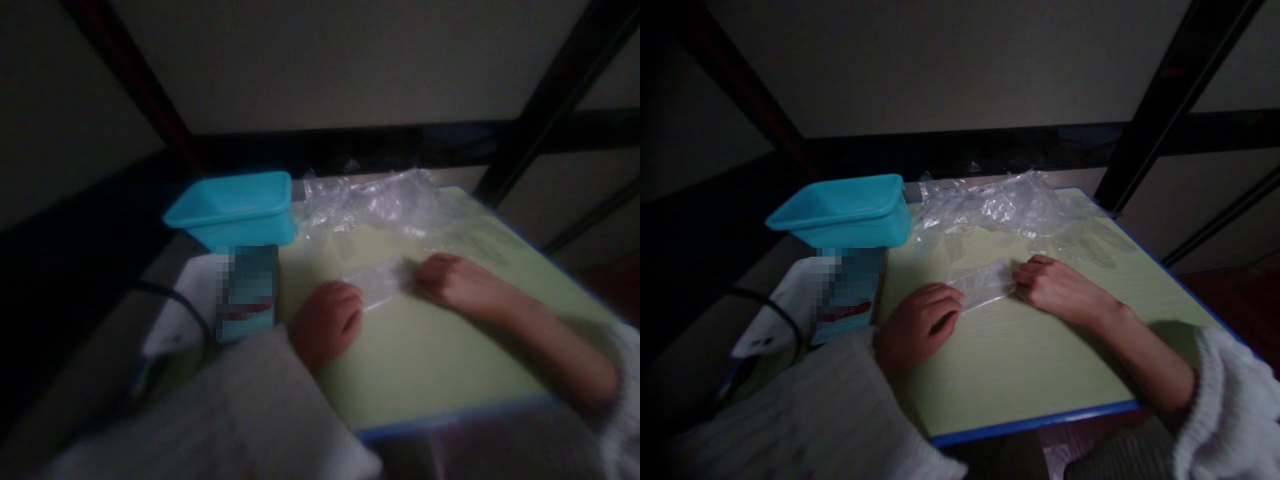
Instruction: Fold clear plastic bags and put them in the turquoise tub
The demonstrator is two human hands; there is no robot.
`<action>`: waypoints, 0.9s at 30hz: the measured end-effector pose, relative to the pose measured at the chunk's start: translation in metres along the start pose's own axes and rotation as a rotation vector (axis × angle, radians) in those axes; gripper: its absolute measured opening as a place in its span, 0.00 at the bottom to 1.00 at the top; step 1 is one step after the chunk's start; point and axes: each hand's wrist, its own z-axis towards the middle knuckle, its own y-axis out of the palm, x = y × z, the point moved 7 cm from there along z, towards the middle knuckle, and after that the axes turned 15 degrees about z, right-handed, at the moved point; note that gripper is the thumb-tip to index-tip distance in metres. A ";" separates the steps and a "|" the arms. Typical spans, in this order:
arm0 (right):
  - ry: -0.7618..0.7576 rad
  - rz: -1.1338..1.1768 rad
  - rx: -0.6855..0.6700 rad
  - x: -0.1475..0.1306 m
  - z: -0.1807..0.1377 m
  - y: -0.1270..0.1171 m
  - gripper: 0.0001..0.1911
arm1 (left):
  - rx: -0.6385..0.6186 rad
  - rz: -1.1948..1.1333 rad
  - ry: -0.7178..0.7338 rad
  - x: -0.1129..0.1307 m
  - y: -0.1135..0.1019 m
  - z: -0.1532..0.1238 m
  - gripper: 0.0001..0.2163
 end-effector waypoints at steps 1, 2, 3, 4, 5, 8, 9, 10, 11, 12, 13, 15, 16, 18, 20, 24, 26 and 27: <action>0.001 0.004 0.013 0.000 0.000 0.000 0.14 | -0.006 -0.001 -0.001 0.000 0.000 0.000 0.06; 0.008 0.015 0.030 0.001 0.000 0.000 0.14 | -0.014 -0.002 -0.003 0.000 0.001 0.001 0.06; 0.023 0.037 0.049 0.002 0.000 -0.001 0.14 | -0.024 -0.004 -0.008 0.000 0.001 0.001 0.05; 0.046 0.075 0.066 0.004 0.000 -0.001 0.13 | -0.034 -0.006 -0.015 -0.001 0.002 0.002 0.04; 0.077 0.129 0.082 0.006 -0.001 -0.001 0.12 | -0.042 -0.007 -0.025 -0.001 0.003 0.002 0.04; 0.194 0.363 0.130 0.015 -0.002 -0.002 0.10 | -0.064 -0.006 -0.054 -0.002 0.005 0.002 0.05; 0.230 0.442 0.152 0.018 -0.003 -0.002 0.11 | -0.068 -0.006 -0.061 -0.002 0.005 0.002 0.06; 0.262 0.510 0.179 0.021 -0.003 -0.002 0.11 | -0.071 -0.006 -0.065 -0.002 0.006 0.002 0.06; 0.287 0.563 0.207 0.024 -0.004 -0.003 0.12 | -0.072 -0.006 -0.068 -0.002 0.006 0.002 0.07; 0.305 0.600 0.234 0.026 -0.005 -0.004 0.12 | -0.075 -0.007 -0.073 -0.002 0.006 0.003 0.07; 0.316 0.624 0.260 0.028 -0.005 -0.006 0.11 | -0.077 -0.007 -0.082 -0.002 0.006 0.003 0.07; 0.316 0.647 0.305 0.029 -0.006 -0.008 0.10 | -0.084 -0.005 -0.108 -0.004 0.007 0.004 0.07; 0.308 0.655 0.324 0.030 -0.005 -0.009 0.10 | -0.088 -0.002 -0.124 -0.005 0.007 0.004 0.07; 0.299 0.677 0.354 0.030 -0.004 -0.010 0.11 | -0.090 0.003 -0.156 -0.007 0.007 0.005 0.06; 0.314 0.713 0.374 0.032 -0.004 -0.009 0.11 | -0.077 0.001 -0.187 -0.010 0.007 0.005 0.04; 0.433 0.824 0.430 0.040 -0.007 -0.005 0.10 | -0.005 -0.102 -0.267 -0.017 0.005 0.005 0.06; 0.519 0.893 0.456 0.044 -0.010 -0.003 0.11 | 0.046 -0.212 -0.329 -0.023 0.003 0.004 0.05; 0.559 0.934 0.468 0.046 -0.011 -0.002 0.11 | 0.068 -0.272 -0.366 -0.026 0.003 0.004 0.04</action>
